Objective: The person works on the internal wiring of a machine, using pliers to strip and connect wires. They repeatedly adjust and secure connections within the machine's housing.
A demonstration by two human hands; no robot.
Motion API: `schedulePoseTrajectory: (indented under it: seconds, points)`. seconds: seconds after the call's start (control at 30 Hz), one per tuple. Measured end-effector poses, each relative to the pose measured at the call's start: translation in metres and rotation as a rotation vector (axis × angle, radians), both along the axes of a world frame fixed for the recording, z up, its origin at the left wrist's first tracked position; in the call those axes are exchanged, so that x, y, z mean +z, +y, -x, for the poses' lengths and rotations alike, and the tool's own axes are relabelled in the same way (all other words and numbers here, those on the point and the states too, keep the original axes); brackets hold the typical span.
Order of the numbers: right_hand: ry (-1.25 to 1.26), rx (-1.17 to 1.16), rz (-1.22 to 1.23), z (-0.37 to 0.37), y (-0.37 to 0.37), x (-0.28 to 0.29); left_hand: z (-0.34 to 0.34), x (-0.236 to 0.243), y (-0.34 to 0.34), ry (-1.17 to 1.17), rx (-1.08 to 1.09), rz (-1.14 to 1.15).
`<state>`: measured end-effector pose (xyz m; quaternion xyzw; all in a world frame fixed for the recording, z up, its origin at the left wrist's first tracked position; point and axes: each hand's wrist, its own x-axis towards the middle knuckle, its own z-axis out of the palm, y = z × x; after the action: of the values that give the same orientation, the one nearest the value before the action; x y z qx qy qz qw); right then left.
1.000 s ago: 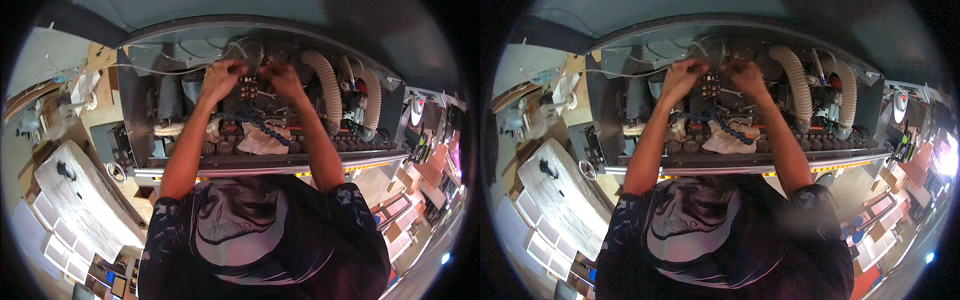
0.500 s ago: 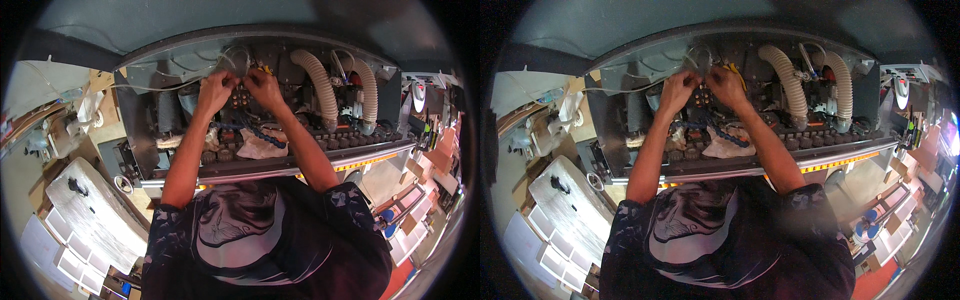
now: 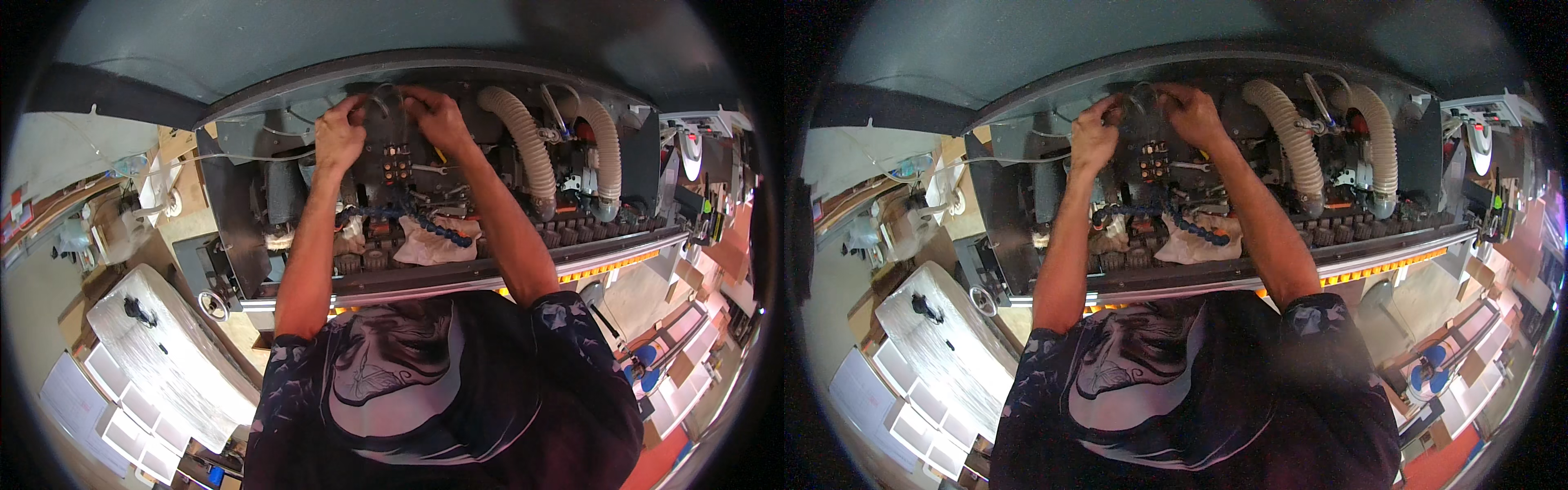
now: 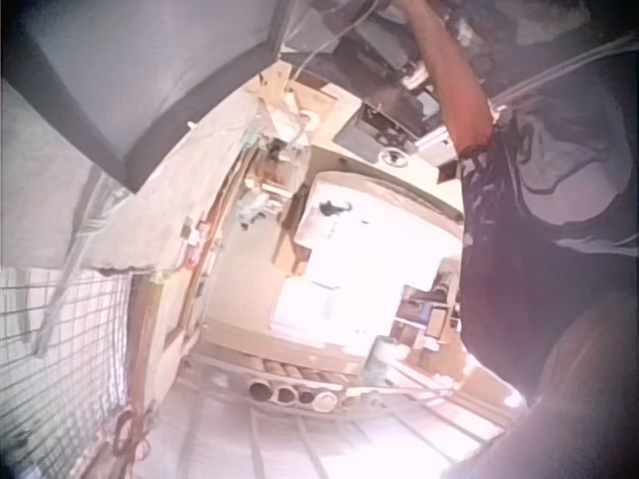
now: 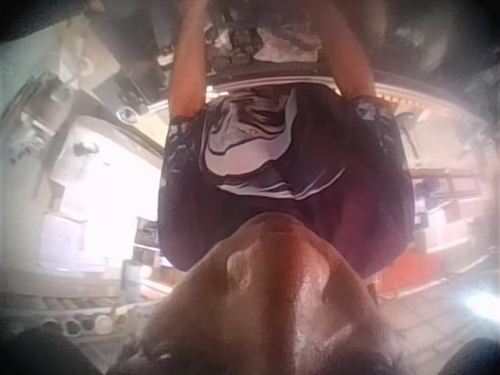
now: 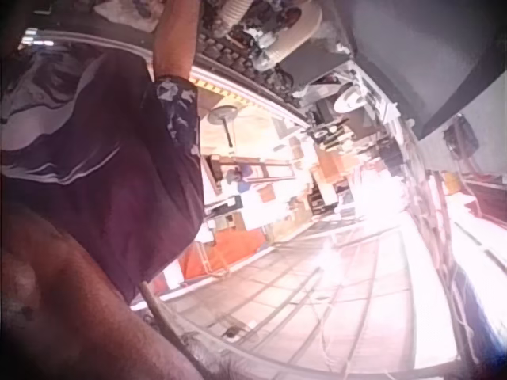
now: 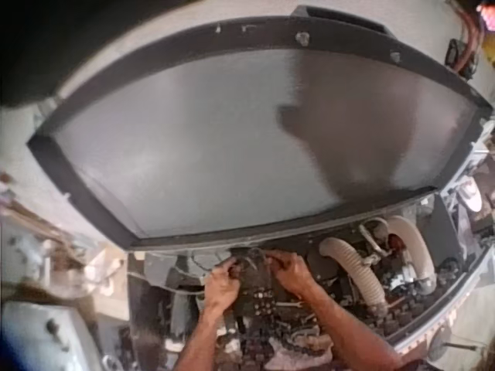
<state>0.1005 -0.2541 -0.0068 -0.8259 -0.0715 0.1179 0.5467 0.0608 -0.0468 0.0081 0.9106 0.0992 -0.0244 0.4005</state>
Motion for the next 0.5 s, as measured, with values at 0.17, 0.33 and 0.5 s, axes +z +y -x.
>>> schedulePoseTrajectory:
  seconds: [0.17,0.33,0.5]
  points:
    - [0.252,0.057,-0.221,-0.014,-0.012,-0.040,-0.010,-0.001,0.012,0.033,-0.010,0.029]
    - [0.231,0.204,-0.290,-0.027,-0.002,-0.056,-0.020,-0.002,0.009,0.082,-0.094,-0.082]
    - [0.250,0.176,-0.232,-0.026,0.003,-0.056,-0.018,-0.022,0.003,-0.003,-0.015,-0.041]
